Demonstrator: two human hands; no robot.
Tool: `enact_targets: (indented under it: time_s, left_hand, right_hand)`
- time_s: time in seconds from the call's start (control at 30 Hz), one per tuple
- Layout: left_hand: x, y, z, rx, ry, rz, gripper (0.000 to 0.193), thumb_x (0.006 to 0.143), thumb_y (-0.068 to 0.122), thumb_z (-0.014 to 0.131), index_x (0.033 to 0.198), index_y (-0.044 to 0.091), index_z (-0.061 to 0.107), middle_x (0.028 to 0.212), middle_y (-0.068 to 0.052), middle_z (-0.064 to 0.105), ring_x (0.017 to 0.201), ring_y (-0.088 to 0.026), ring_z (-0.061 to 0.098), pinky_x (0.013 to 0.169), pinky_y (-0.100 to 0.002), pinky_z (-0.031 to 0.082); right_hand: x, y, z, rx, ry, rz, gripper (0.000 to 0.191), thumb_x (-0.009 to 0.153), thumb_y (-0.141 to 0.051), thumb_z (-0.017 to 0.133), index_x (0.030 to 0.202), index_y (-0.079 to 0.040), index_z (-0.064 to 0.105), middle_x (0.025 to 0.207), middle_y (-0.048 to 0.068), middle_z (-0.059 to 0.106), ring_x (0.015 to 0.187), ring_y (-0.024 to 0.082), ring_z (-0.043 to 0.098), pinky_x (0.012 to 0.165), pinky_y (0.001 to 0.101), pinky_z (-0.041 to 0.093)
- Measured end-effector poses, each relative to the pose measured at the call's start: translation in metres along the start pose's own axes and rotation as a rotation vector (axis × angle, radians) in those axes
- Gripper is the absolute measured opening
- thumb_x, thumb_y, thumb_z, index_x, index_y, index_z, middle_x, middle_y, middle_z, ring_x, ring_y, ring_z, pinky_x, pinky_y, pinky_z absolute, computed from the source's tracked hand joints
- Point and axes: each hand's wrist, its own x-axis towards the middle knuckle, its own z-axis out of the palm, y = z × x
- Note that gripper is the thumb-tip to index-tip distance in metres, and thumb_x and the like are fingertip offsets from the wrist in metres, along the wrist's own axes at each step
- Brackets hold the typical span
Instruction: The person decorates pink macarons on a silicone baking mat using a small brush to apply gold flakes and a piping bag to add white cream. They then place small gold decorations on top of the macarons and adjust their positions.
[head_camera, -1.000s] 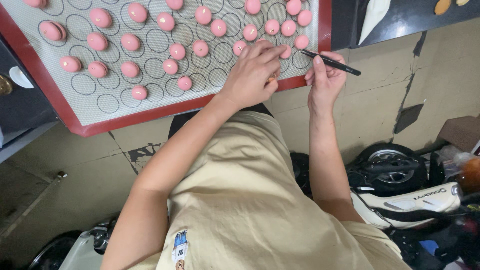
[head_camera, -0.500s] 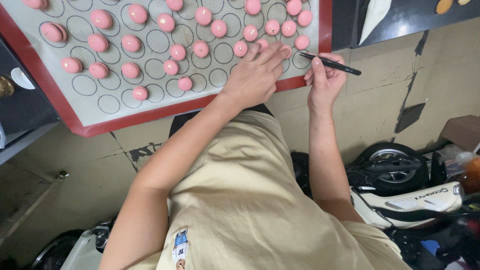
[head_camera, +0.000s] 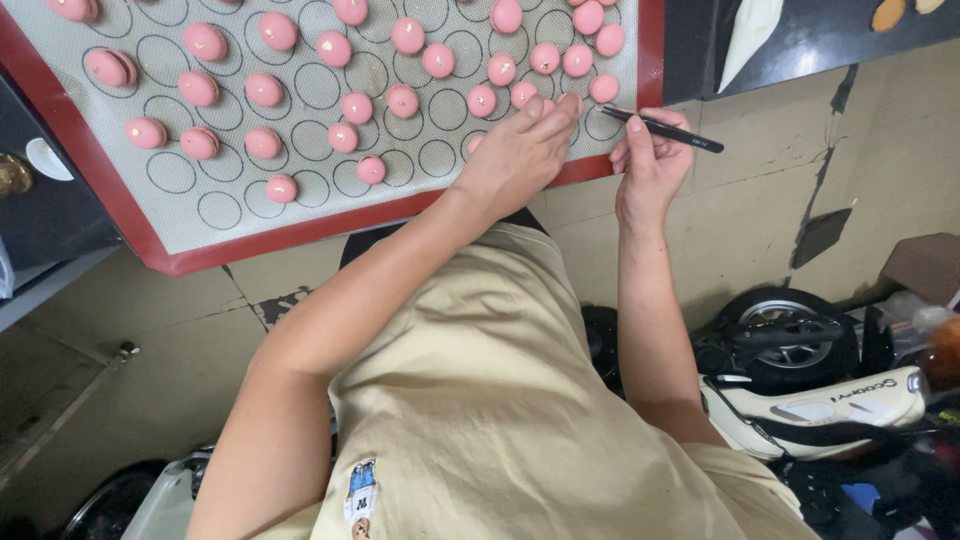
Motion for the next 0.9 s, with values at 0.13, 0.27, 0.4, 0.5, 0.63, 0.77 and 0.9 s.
enact_targets:
  time_s: [0.13,0.27,0.4,0.5,0.63,0.77,0.9]
  left_hand:
    - [-0.007,-0.006,-0.008,-0.280,0.010,-0.092,0.037,0.085,0.023,0.064,0.115,0.001,0.070,0.142,-0.010,0.058,0.137,-0.024,0.043,0.108,-0.042,0.035]
    - [-0.012,-0.010,-0.012,-0.442,0.009,-0.162,0.034,0.084,0.020,0.069,0.112,0.001,0.069,0.141,-0.013,0.057,0.140,-0.027,0.043,0.112,-0.045,0.035]
    - [-0.008,-0.006,-0.009,-0.420,0.006,-0.112,0.040,0.082,0.021,0.068,0.115,-0.002,0.070,0.143,-0.012,0.056,0.138,-0.027,0.043,0.110,-0.046,0.035]
    - [-0.003,-0.002,-0.007,-0.435,0.018,-0.099,0.039,0.082,0.021,0.068,0.114,-0.001,0.070,0.146,-0.012,0.055,0.138,-0.026,0.043,0.111,-0.046,0.035]
    - [-0.005,-0.003,-0.010,-0.489,0.027,-0.113,0.039,0.080,0.021,0.068,0.112,0.000,0.072,0.146,-0.012,0.054,0.139,-0.026,0.042,0.111,-0.047,0.035]
    - [-0.014,-0.003,-0.021,-0.880,0.149,-0.343,0.012,0.081,0.013,0.073,0.091,0.006,0.072,0.135,-0.007,0.066,0.128,-0.027,0.054,0.107,-0.046,0.043]
    - [-0.015,0.001,-0.032,-1.719,0.134,-0.825,0.019,0.092,0.013,0.075,0.107,0.002,0.076,0.106,-0.007,0.077,0.096,-0.017,0.072,0.091,-0.033,0.058]
  right_hand:
    - [-0.001,-0.002,0.000,0.010,0.004,0.008,0.015,0.103,0.001,0.065,0.114,0.001,0.055,0.101,0.017,0.074,0.061,0.012,0.059,0.049,0.0239,0.043]
    - [-0.001,-0.004,0.002,-0.034,-0.025,-0.002,0.013,0.105,0.002,0.065,0.113,0.001,0.055,0.103,0.017,0.073,0.063,0.011,0.058,0.051,0.0236,0.043]
    - [-0.003,-0.004,0.003,-0.059,-0.014,0.008,0.015,0.103,0.001,0.065,0.113,0.000,0.054,0.102,0.016,0.074,0.063,0.011,0.059,0.051,0.0230,0.043]
    - [-0.005,-0.002,0.002,-0.035,-0.008,0.011,0.015,0.103,0.001,0.066,0.113,0.000,0.054,0.101,0.016,0.074,0.062,0.011,0.059,0.051,0.0235,0.043]
    - [-0.008,-0.001,0.001,-0.002,-0.001,0.015,0.015,0.104,0.001,0.066,0.114,0.000,0.055,0.100,0.016,0.073,0.062,0.012,0.059,0.051,0.0242,0.043]
    - [-0.013,-0.015,0.007,0.134,0.044,0.050,0.017,0.104,-0.001,0.066,0.117,0.002,0.055,0.102,0.017,0.072,0.064,0.014,0.061,0.051,0.0250,0.045]
    - [-0.028,-0.053,0.016,0.151,-0.063,0.047,0.022,0.103,-0.004,0.066,0.119,-0.001,0.051,0.109,0.019,0.072,0.073,0.018,0.067,0.061,0.0258,0.052]
